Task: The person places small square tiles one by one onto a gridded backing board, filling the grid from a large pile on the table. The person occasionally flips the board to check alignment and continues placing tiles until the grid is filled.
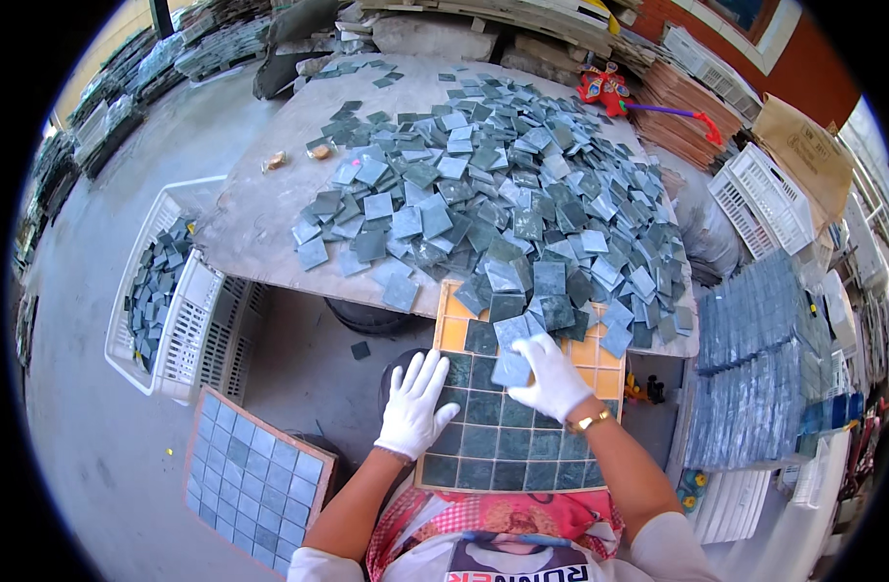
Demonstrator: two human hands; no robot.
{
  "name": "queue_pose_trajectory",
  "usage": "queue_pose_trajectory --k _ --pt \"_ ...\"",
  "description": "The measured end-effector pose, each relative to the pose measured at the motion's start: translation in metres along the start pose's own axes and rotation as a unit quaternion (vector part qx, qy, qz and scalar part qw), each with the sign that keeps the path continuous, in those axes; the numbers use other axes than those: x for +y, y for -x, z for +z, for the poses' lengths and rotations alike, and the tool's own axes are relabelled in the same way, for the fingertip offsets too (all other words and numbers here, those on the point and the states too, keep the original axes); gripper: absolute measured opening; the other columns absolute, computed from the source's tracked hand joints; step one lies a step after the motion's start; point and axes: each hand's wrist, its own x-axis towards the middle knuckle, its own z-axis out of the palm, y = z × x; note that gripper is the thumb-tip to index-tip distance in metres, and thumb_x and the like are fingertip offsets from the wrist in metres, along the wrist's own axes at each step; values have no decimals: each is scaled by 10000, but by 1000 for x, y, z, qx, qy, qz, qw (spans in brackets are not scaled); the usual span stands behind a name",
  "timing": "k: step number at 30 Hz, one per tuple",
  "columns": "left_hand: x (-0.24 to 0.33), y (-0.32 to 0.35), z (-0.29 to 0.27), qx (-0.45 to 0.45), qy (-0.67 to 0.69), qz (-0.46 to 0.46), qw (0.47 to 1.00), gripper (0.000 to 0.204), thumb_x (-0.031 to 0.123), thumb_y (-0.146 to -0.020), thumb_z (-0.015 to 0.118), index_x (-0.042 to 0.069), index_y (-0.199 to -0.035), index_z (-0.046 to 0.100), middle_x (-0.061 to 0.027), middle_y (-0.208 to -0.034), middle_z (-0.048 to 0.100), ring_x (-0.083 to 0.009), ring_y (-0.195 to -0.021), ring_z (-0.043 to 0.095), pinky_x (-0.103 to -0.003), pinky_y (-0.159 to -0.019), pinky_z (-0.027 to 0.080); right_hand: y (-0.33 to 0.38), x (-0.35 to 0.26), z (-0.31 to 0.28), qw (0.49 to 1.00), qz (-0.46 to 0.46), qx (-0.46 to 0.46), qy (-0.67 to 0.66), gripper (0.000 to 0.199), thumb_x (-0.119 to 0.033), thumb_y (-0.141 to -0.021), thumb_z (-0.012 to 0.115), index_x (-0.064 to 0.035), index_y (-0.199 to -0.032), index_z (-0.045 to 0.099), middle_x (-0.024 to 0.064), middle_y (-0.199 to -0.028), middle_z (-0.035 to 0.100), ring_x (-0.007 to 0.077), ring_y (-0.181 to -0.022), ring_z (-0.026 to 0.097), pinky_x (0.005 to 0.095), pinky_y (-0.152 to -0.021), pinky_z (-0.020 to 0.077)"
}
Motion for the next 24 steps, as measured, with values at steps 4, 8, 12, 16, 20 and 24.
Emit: queue_pose_trajectory --k 4,8,12,16,20,24 --pt "15 27 2 -2 -6 -18 1000 760 365 -807 659 48 -1429 360 -181 -1484 339 -373 -1367 310 -552 -1087 238 38 22 8 1000 -3 -9 -17 537 -190 -678 785 -91 -1153 556 147 -1119 542 357 -1030 565 414 -879 481" --pt "33 43 5 -14 -32 -50 998 781 351 -775 693 33 -1416 378 -173 -1482 350 -381 -1369 303 -564 -1099 208 44 24 20 997 -1 58 -54 436 -178 -687 774 -77 -1075 602 116 -1090 572 331 -1048 550 397 -889 471" --pt "36 42 6 8 -40 -47 998 746 321 -764 712 30 -1385 419 -170 -1467 370 -381 -1368 303 -562 -1104 201 41 24 26 992 -67 103 33 328 -163 -752 713 -75 -1050 606 99 -1115 579 301 -1028 551 390 -872 473" --pt "39 23 -3 43 -30 -17 998 641 232 -767 708 14 -1323 477 -189 -1418 419 -397 -1341 335 -529 -1100 238 37 28 16 986 -78 122 78 237 -172 -818 644 -95 -1040 608 86 -1010 622 299 -957 581 404 -808 490" --pt "34 -30 -8 91 -2 47 995 563 120 -775 687 -6 -1291 500 -203 -1374 463 -386 -1299 398 -444 -1072 334 15 44 6 989 -56 136 13 183 -162 -870 574 -130 -1045 619 108 -887 652 317 -843 619 426 -722 502" --pt "21 -78 -2 89 -50 68 992 618 196 -744 733 22 -1289 501 -157 -1283 530 -357 -1222 461 -438 -1009 382 3 44 15 994 -32 98 34 152 -152 -866 565 -143 -1011 611 114 -884 608 327 -787 631 440 -682 509"
